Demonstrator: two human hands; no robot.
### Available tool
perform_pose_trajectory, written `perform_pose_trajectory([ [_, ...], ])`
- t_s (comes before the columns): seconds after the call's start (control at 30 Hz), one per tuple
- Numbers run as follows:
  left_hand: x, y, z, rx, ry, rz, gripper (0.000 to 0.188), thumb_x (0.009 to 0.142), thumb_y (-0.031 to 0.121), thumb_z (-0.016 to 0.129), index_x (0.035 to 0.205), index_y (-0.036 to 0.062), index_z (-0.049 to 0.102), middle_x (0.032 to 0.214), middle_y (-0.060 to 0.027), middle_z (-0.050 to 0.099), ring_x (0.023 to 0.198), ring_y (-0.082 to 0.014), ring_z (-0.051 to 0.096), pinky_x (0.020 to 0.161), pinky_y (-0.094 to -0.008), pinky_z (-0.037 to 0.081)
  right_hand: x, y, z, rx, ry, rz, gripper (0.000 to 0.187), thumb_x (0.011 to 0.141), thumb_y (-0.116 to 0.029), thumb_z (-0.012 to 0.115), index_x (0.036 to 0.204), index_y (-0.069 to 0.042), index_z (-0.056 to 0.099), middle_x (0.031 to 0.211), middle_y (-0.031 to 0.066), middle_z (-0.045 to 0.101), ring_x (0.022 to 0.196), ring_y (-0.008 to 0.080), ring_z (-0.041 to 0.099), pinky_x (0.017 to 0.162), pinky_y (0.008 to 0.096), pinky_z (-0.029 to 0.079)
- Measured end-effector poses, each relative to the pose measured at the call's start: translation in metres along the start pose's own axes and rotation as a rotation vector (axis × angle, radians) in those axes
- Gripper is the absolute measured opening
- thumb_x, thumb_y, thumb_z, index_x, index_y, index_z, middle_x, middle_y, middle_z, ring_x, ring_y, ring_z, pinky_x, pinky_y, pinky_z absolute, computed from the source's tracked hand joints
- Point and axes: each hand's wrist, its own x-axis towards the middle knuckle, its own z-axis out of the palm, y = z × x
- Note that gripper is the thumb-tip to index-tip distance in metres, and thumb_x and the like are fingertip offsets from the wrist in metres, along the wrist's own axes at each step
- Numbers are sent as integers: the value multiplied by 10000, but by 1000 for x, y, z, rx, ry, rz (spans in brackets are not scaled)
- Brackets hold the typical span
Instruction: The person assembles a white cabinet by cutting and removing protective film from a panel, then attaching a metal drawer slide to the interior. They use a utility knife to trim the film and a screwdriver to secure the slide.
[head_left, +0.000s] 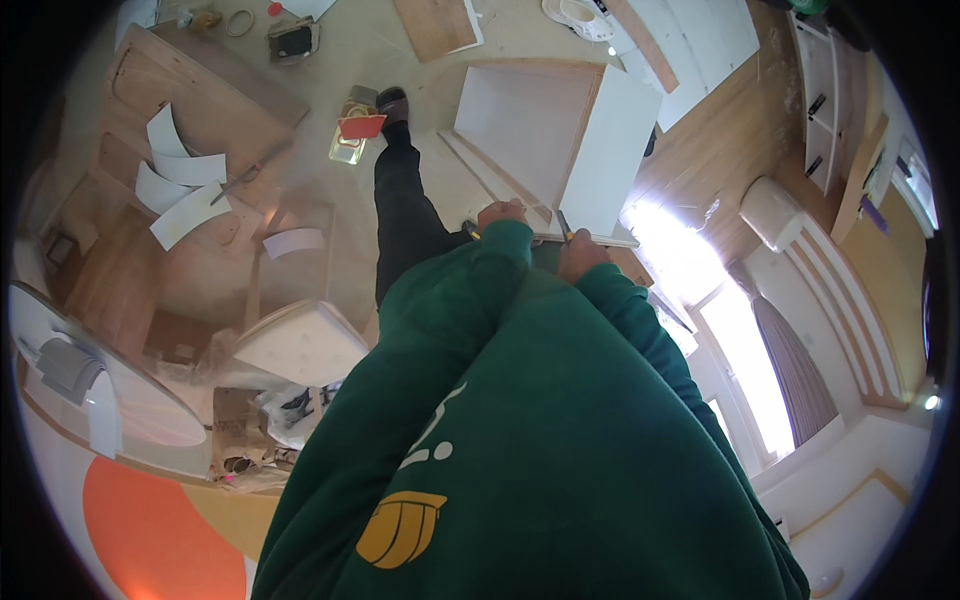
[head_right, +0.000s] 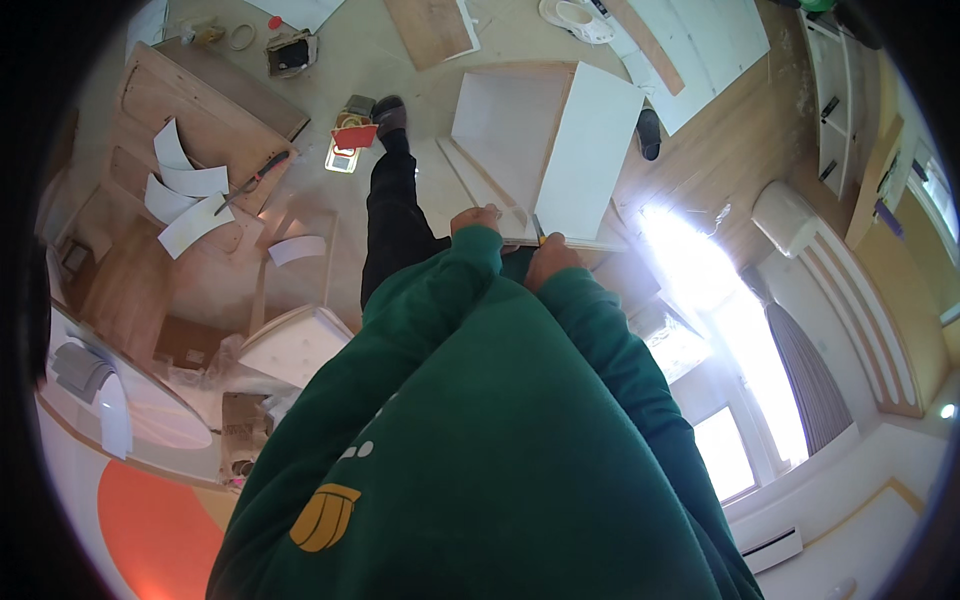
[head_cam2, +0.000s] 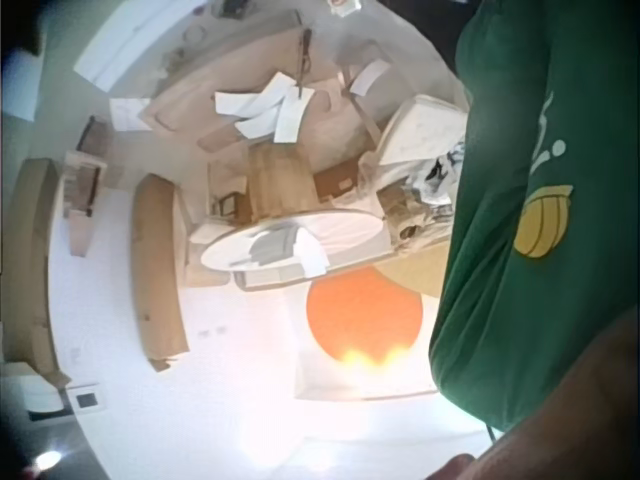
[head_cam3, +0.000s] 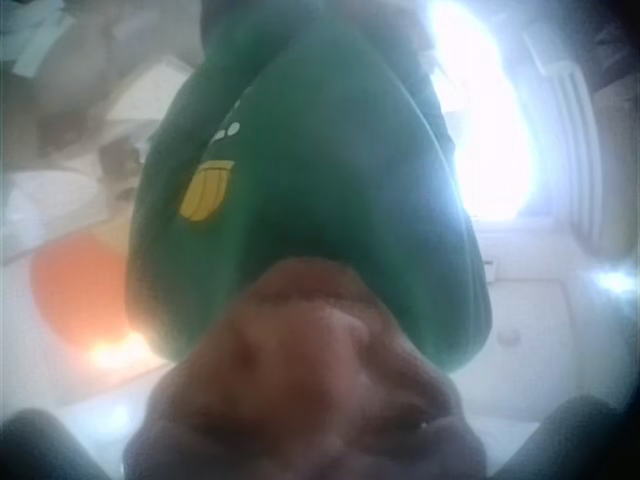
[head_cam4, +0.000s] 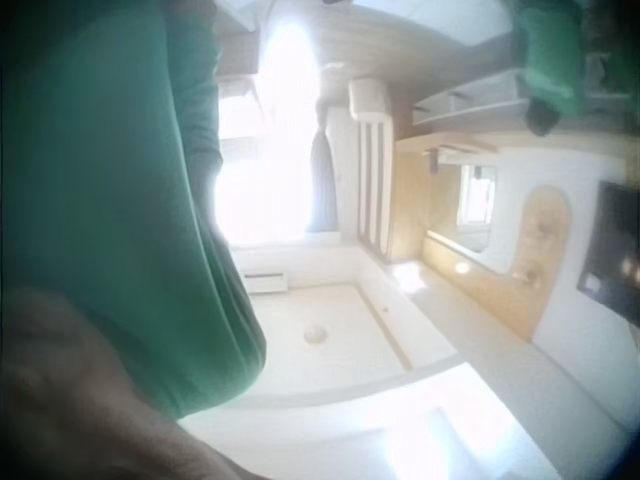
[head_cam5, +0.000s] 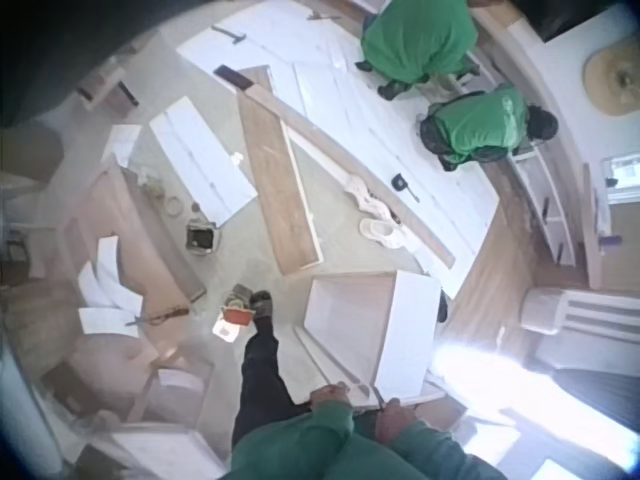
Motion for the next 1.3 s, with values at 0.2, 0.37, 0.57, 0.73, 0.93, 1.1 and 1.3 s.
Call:
perform_pose_trajectory([
  [0.2, -1, -10, -2, 321, 101, 342, 332, 893, 276, 588, 866, -37, 696, 785, -161, 695, 742, -290, 679, 701, -390, 523, 7, 0, -4, -6, -19, -10, 350, 893, -220, 531, 1098, 58, 468, 1088, 330, 601, 1064, 463, 583, 905, 497, 469],
  [0.37, 18, -18, -6, 321, 127, 376, 323, 902, 266, 572, 862, -34, 686, 818, -171, 697, 752, -304, 680, 699, -398, 521, 10, -21, -7, -19, -52, -9, 360, 865, -189, 552, 1113, 60, 470, 1120, 339, 584, 1102, 451, 570, 924, 483, 467],
  [0.57, -10, 1, -3, 85, -23, 147, 299, 915, 252, 560, 911, -28, 665, 824, -191, 685, 752, -314, 681, 684, -415, 521, 12, -9, -13, -46, -19, -2, 347, 876, -206, 538, 1095, 58, 486, 1103, 351, 584, 1089, 459, 572, 921, 496, 464],
  [0.73, 4, -21, -4, 326, -32, 330, 289, 919, 244, 564, 901, -27, 660, 781, -192, 670, 722, -325, 675, 634, -400, 536, 2, -4, -10, -101, -62, 64, 386, 836, -185, 572, 1122, 52, 467, 1119, 329, 587, 1094, 443, 576, 935, 473, 464],
  [0.93, -9, -8, -9, 300, 49, 378, 289, 906, 233, 564, 893, -34, 674, 822, -181, 690, 789, -330, 670, 742, -416, 507, 13, 5, -11, -115, -108, 6, 418, 830, -179, 573, 1152, 65, 469, 1132, 323, 587, 1106, 434, 574, 955, 462, 458],
  [1.1, 4, -26, -7, 237, 110, 413, 303, 906, 221, 548, 905, -53, 681, 832, -191, 691, 814, -333, 666, 767, -397, 505, 19, -7, -12, -159, -110, -37, 393, 879, -239, 519, 1126, 66, 502, 1103, 317, 599, 1058, 435, 594, 916, 475, 472],
  [1.3, -4, -22, -9, 111, 120, 335, 325, 904, 234, 554, 917, -67, 676, 820, -202, 684, 767, -303, 666, 734, -388, 507, 11, -1, -19, -199, -84, -40, 392, 856, -243, 553, 1115, 51, 542, 1096, 296, 619, 1049, 421, 609, 923, 470, 478],
])
